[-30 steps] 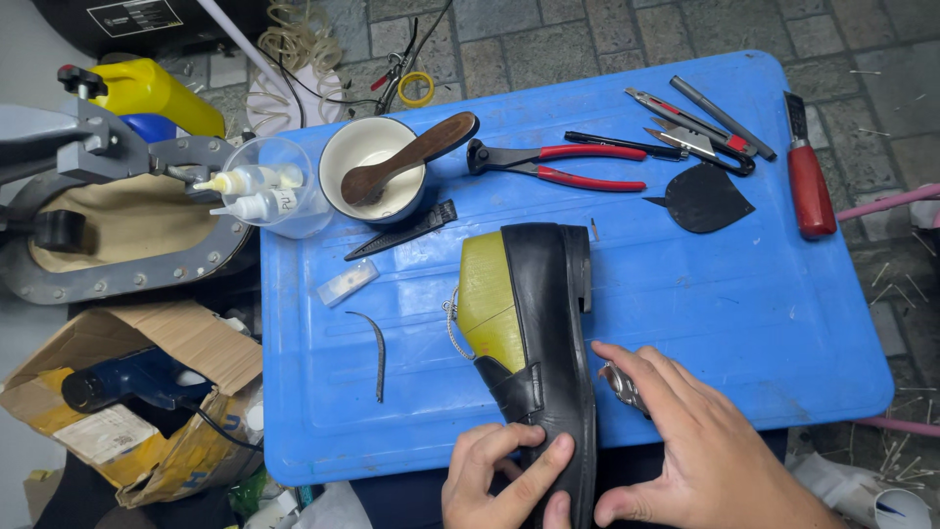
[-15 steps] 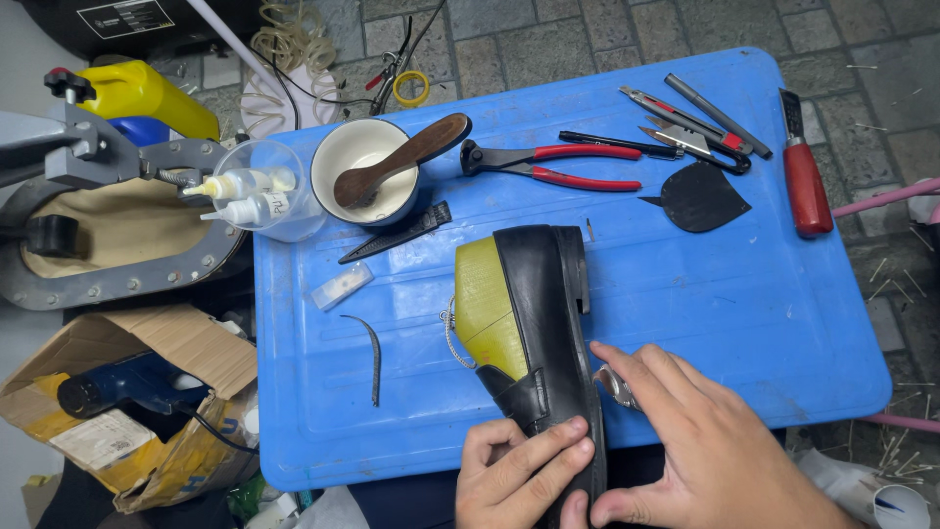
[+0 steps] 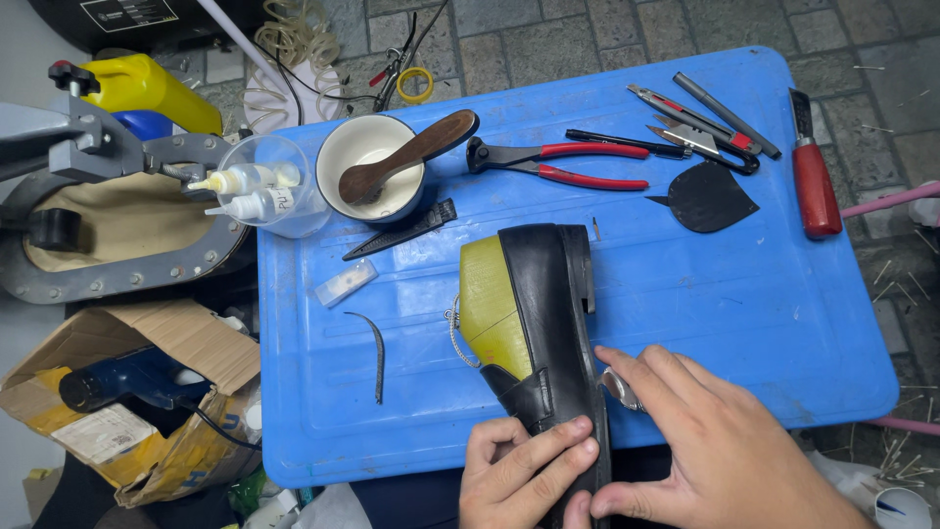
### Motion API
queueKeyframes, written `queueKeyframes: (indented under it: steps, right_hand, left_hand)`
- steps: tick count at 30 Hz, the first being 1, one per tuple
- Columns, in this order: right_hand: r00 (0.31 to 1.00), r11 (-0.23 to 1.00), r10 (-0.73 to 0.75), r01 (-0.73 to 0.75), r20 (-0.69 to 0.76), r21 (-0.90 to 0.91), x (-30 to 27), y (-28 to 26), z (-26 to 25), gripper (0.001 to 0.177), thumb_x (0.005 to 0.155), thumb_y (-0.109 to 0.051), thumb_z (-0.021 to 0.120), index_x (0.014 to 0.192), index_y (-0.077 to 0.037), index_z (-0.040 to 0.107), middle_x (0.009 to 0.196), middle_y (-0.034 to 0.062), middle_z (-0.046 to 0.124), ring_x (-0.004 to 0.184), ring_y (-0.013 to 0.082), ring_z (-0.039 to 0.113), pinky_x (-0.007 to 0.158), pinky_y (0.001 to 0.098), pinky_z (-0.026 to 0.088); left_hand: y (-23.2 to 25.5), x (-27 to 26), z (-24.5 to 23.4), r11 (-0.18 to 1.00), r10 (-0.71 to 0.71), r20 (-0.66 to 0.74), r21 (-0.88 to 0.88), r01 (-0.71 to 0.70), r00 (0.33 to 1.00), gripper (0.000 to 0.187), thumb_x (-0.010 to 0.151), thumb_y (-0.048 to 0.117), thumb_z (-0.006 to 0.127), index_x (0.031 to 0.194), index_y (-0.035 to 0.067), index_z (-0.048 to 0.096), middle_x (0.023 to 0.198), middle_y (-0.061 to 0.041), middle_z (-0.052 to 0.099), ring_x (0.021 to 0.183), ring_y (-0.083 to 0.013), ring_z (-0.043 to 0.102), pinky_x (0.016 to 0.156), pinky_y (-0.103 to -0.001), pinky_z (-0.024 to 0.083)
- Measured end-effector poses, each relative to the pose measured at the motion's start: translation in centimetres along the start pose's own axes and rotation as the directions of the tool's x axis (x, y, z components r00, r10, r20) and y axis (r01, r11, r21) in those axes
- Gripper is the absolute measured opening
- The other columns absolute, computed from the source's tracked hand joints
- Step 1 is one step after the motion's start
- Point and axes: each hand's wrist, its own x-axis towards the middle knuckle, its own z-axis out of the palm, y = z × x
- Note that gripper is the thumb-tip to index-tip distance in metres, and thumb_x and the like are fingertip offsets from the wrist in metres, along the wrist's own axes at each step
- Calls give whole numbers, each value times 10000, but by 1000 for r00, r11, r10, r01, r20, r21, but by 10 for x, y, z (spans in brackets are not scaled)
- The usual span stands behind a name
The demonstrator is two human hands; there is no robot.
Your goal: The person uses a utility knife to trim excess material from the sole edge of a black leather shoe mounted on a yellow shoe tree. They rotate the shoe to access different sides, then repeat the trimming on a second shoe.
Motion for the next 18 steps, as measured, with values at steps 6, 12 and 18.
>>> queueKeyframes:
  steps: [6,12,18]
  right_hand:
    - [1000,997,-24,23,-4,-77,0,0,2,1226,605,-810,709,1497,-7,454,1014,137,582,964,290,622,760,404,522]
    - [989,989,-115,106,-90,-98,-4,3,11,1160,662,-801,677,1433,39,465,1012,145,586,950,309,612,758,408,520]
    - [998,996,-49,46,-43,-74,-4,6,14,1175,632,-807,691,1430,25,462,1001,139,576,948,301,614,766,403,520]
  left_hand:
    - [0,0,-1,1000,-16,2,-14,16,1000,344,796,173,828,1137,140,809,1223,-6,794,878,-131,565,817,-255,494]
    - [-2,1,-1,1000,-10,-9,-21,10,1000,343,788,172,827,1129,137,809,1211,-15,796,862,-137,563,803,-259,485]
    - [-1,0,0,999,-21,-10,-30,21,1000,322,803,177,829,1123,138,813,1205,-15,801,855,-131,563,793,-258,482]
